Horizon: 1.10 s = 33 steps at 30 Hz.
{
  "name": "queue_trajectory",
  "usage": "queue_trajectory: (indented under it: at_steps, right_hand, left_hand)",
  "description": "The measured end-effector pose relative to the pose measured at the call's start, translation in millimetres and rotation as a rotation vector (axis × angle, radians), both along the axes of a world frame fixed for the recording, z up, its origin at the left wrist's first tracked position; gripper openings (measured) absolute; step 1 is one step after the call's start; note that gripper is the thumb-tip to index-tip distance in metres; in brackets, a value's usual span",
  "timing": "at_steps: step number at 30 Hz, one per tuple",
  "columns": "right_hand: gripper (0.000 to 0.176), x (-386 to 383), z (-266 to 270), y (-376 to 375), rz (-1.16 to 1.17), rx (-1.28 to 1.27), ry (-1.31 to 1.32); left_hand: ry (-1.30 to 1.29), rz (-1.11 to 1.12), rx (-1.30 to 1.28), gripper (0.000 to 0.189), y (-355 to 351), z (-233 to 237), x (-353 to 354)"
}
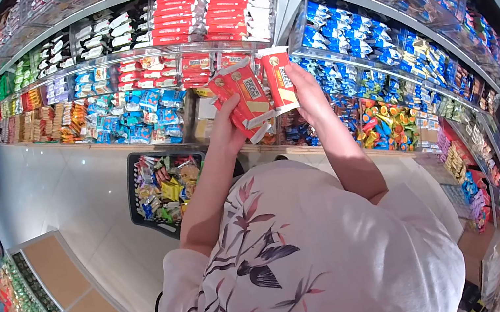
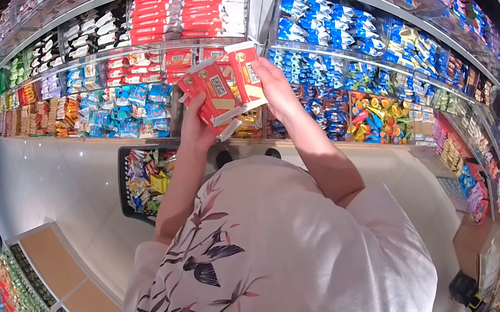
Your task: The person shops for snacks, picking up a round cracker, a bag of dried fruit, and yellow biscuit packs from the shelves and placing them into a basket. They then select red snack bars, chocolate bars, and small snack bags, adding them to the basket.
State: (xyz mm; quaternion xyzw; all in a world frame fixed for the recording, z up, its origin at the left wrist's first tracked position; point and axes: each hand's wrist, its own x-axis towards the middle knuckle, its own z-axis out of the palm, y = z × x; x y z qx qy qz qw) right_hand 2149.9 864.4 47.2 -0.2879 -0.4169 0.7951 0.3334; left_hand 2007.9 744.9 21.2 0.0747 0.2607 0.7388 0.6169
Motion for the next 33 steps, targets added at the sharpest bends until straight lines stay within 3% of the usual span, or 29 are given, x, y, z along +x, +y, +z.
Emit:
queue_trajectory:
  at_steps: [6,14,18,21,24,27,33]
  right_hand:
    - [0.032,-1,-18,13,-0.002,0.235,-0.051]
    - [0.031,-6,-17,17,-0.087,0.359,-0.075]
    - [0.029,9,8,26,-0.04,0.057,-0.029]
    - [0.027,2,2,12,0.042,0.041,0.039]
    - [0.029,-14,-29,-3,-0.027,0.201,-0.048]
    - [0.035,-18,-34,-4,0.016,0.155,-0.032]
    - [0.046,-13,-40,-5,0.142,-0.04,0.08]
  left_hand:
    - [-0.01,-0.009,0.013,0.046,0,-2,8]
    - [0.021,0.048,-0.038,0.045,1,2,14]
    - [-0.002,0.068,-0.056,0.042,2,8,15]
    - [0.135,0.163,-0.114,0.04,11,0,20]
    - [0.39,0.196,-0.103,0.037,20,-4,27]
    - [0.246,0.253,-0.185,0.037,28,-7,29]
    - [0.234,0.184,-0.172,0.047,34,-2,30]
